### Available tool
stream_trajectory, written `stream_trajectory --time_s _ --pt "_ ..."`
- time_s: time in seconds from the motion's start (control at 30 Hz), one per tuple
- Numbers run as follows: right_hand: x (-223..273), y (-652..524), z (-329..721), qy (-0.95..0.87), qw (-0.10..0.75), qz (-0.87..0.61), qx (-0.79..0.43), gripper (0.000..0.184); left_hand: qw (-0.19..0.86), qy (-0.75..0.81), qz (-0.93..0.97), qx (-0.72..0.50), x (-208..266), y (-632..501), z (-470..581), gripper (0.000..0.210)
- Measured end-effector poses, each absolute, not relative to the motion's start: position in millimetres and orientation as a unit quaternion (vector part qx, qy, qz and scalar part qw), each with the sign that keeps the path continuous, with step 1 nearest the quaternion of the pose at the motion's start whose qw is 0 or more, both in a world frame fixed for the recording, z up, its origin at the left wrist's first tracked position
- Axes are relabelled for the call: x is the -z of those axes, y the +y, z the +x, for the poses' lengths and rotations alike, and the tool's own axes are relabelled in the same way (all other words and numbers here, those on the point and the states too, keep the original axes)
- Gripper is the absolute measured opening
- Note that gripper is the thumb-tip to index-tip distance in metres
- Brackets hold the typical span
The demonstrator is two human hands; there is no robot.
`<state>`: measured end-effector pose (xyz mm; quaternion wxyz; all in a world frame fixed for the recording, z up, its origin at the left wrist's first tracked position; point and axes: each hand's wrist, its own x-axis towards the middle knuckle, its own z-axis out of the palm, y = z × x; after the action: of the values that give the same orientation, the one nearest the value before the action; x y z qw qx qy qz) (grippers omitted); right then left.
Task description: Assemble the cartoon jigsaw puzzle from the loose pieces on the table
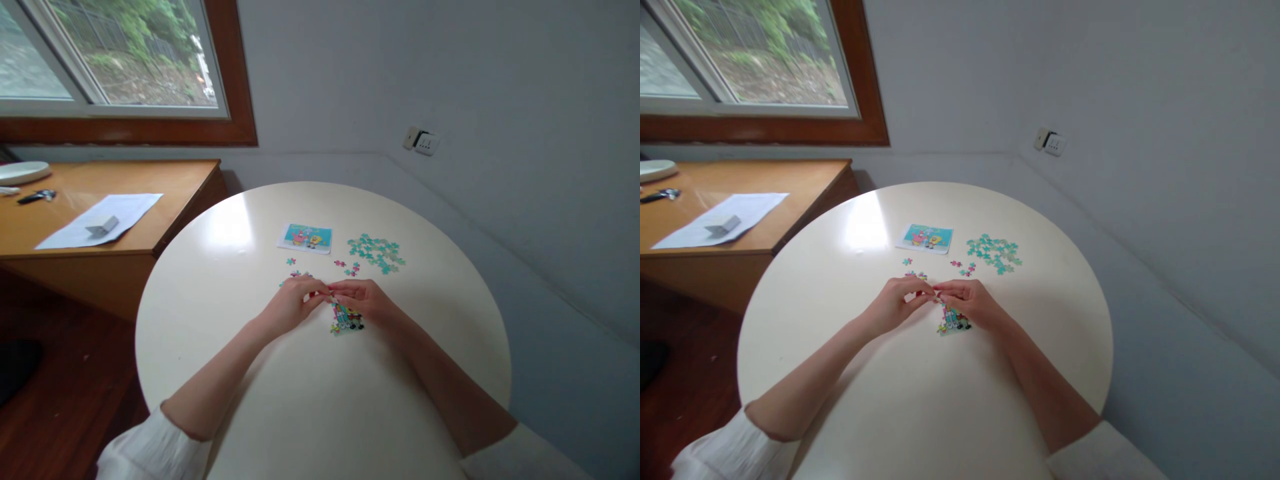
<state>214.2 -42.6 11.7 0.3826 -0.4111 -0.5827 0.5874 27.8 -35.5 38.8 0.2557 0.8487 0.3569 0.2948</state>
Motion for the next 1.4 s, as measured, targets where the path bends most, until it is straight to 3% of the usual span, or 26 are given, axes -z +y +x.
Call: stream_trajectory --time_s 0.43,0.67,0.9,1.1,1.4 --pt "-15.9 -44.5 215.4 -0.601 0.377 -0.423 -0.564 0.038 0.263 0.338 0.840 -0.332 -37.3 -32.7 26.7 0.012" --pt "-11.6 -40.8 214.4 -0.592 0.427 -0.437 -0.525 0.028 0.271 0.338 0.831 -0.348 -33.1 -34.2 30.2 0.010" --pt "-4.1 -30.3 221.2 -0.543 0.490 -0.526 -0.434 0.030 0.262 0.481 0.708 -0.446 -22.9 -11.2 14.8 0.014" --pt "-1.8 -24.7 225.5 -0.545 0.521 -0.535 -0.383 0.034 0.236 0.580 0.650 -0.431 -12.7 10.7 -4.4 0.015" --pt "-0.4 -25.1 226.6 -0.577 0.507 -0.559 -0.310 0.026 0.203 0.596 0.670 -0.393 -3.5 11.2 -4.7 0.019"
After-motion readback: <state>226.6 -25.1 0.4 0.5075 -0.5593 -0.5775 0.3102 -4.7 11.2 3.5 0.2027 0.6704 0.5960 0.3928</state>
